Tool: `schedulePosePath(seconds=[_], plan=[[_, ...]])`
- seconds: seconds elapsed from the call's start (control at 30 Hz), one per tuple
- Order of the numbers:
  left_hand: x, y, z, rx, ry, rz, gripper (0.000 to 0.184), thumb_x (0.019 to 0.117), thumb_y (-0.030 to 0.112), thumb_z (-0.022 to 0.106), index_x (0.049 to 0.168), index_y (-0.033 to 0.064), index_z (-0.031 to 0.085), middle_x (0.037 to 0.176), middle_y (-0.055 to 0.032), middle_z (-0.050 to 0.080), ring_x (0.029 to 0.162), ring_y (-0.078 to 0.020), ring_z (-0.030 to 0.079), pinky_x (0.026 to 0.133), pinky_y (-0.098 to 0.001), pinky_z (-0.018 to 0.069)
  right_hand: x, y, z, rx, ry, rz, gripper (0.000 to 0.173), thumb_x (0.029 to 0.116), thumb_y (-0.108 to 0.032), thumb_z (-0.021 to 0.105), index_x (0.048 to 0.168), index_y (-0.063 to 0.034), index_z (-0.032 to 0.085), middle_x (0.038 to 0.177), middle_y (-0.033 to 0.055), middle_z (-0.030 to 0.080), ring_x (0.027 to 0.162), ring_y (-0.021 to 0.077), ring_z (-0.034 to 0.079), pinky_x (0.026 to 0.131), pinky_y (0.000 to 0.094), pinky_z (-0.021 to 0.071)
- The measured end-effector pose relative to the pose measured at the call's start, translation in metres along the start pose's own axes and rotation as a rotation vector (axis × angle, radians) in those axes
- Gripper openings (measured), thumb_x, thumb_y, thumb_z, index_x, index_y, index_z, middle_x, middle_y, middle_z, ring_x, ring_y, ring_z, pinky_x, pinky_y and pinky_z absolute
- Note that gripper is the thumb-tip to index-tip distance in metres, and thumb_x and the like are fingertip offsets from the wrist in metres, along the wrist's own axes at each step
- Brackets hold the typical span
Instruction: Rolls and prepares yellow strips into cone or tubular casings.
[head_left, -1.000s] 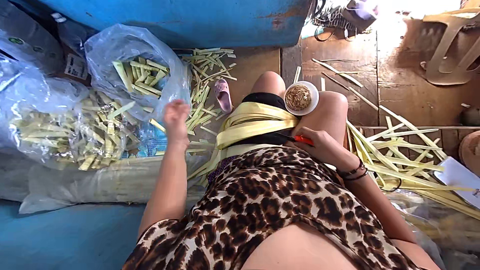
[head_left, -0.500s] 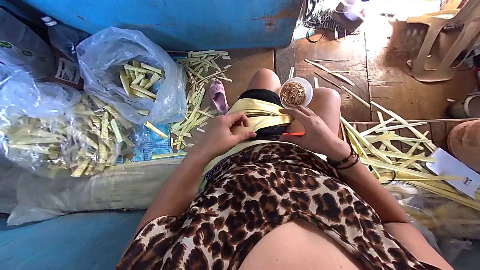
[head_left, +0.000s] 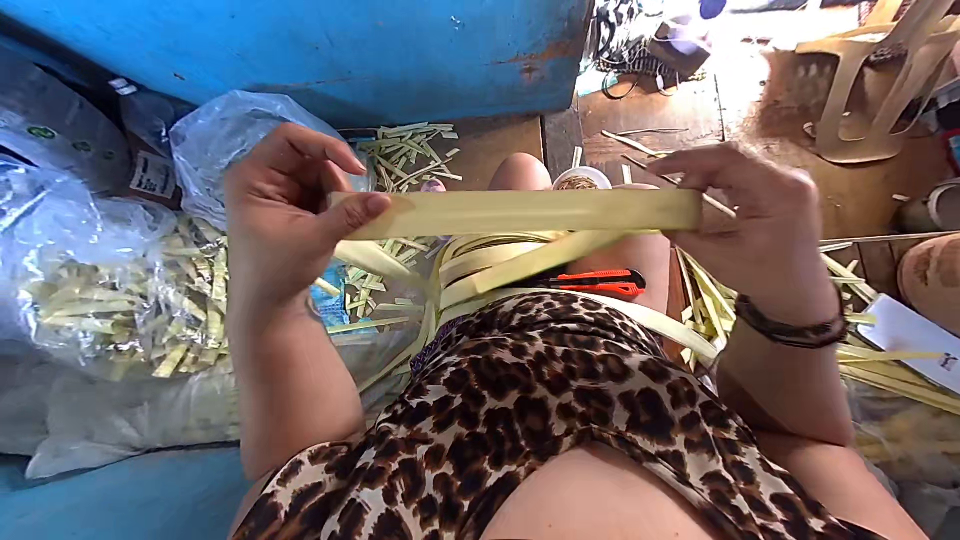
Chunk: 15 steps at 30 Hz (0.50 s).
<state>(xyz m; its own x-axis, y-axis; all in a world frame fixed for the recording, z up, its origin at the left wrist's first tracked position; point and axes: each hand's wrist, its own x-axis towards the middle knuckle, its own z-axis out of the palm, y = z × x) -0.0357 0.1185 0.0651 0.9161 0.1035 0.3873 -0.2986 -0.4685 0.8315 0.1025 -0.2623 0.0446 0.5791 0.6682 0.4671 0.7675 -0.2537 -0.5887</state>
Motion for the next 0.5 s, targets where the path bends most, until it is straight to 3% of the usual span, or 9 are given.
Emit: schedulePosePath(seconds=[0.07,0.17,0.23,0.27,0.3,0.37,0.43,0.47,0.5], plan=[[0.001,-0.021,-0.015,0.088,0.05,-0.065,0.033,0.0846,0.025,0.083,0.109,0.0267,0.061,0.083,0.025,0.059,0.07,0.0105,0.056,0.065,-0.0093,0.0479,-0.001,-0.005,-0.015,-0.124,0.017,-0.023,0.033,0.0885,-0.011,0.068,0.121,-0.0064,0.07,0.103,0.0083,0.072,0.09,0.017,0.067,0.081,0.0374,0.0551],[-0.004,-0.033,-0.028,-0.05,0.08,-0.126,0.032,0.0874,0.024,0.08,0.11,0.0332,0.06,0.085,0.0265,0.061,0.074,0.0101,0.059,0.07,-0.0101,0.0525,-0.006,-0.006,-0.034,-0.307,0.106,-0.011,0.031,0.0927,-0.009,0.062,0.122,-0.0069,0.07,0.109,0.0147,0.071,0.095,0.0292,0.067,0.083,0.0507,0.051],[-0.007,-0.03,-0.028,-0.111,-0.031,-0.173,0.026,0.0911,0.039,0.076,0.113,0.0358,0.062,0.085,0.0265,0.063,0.074,0.0101,0.061,0.069,-0.0094,0.0529,-0.011,-0.005,-0.043,-0.391,0.193,0.0,0.028,0.0997,-0.015,0.058,0.124,-0.0076,0.069,0.11,0.0142,0.071,0.097,0.0282,0.067,0.085,0.0503,0.0499],[-0.007,-0.031,-0.027,-0.124,-0.116,-0.215,0.033,0.0911,0.053,0.072,0.117,0.0349,0.064,0.086,0.0244,0.064,0.075,0.0086,0.062,0.068,-0.0104,0.0533,-0.01,-0.008,-0.043,-0.419,0.221,0.0,0.029,0.1017,-0.017,0.054,0.126,-0.0081,0.068,0.111,0.0136,0.071,0.098,0.0267,0.067,0.087,0.0485,0.0498],[-0.005,-0.033,-0.025,-0.146,-0.19,-0.261,0.048,0.0905,0.067,0.063,0.123,0.0311,0.064,0.09,0.0199,0.066,0.08,0.0044,0.064,0.071,-0.0146,0.0553,-0.005,-0.015,-0.04,-0.443,0.228,-0.026,0.031,0.1026,-0.018,0.052,0.127,-0.0067,0.067,0.11,0.0152,0.071,0.097,0.0284,0.067,0.086,0.0492,0.0494],[0.006,-0.037,-0.012,-0.177,-0.292,-0.328,0.078,0.0901,0.083,0.04,0.133,0.0211,0.06,0.112,0.0087,0.071,0.102,-0.0081,0.069,0.088,-0.029,0.0587,0.01,-0.033,-0.025,-0.476,0.218,-0.143,0.03,0.0998,-0.017,0.055,0.122,-0.0023,0.067,0.102,0.0189,0.072,0.09,0.0345,0.067,0.082,0.0528,0.0488],[0.016,-0.028,0.015,-0.174,-0.397,-0.326,0.08,0.0969,0.078,0.03,0.136,0.0143,0.06,0.127,0.0019,0.069,0.117,-0.0148,0.065,0.097,-0.0374,0.0559,0.025,-0.044,0.005,-0.449,0.218,-0.284,0.025,0.1012,-0.017,0.055,0.117,-0.0032,0.07,0.088,0.0167,0.07,0.079,0.0334,0.064,0.08,0.0528,0.0457],[0.018,-0.017,0.032,-0.16,-0.472,-0.283,0.074,0.0995,0.073,0.033,0.133,0.014,0.063,0.127,0.0033,0.069,0.117,-0.0116,0.064,0.098,-0.0356,0.0544,0.031,-0.047,0.02,-0.427,0.2,-0.36,0.025,0.1023,-0.017,0.053,0.118,-0.0056,0.07,0.084,0.0145,0.067,0.076,0.0315,0.062,0.084,0.0522,0.044],[0.016,-0.002,0.049,-0.154,-0.547,-0.231,0.063,0.1011,0.068,0.039,0.127,0.0182,0.067,0.118,0.0101,0.071,0.108,-0.0023,0.065,0.093,-0.0275,0.0545,0.037,-0.049,0.036,-0.39,0.182,-0.442,0.025,0.1035,-0.016,0.051,0.119,-0.0077,0.069,0.08,0.0126,0.063,0.074,0.0294,0.059,0.086,0.051,0.0427]])
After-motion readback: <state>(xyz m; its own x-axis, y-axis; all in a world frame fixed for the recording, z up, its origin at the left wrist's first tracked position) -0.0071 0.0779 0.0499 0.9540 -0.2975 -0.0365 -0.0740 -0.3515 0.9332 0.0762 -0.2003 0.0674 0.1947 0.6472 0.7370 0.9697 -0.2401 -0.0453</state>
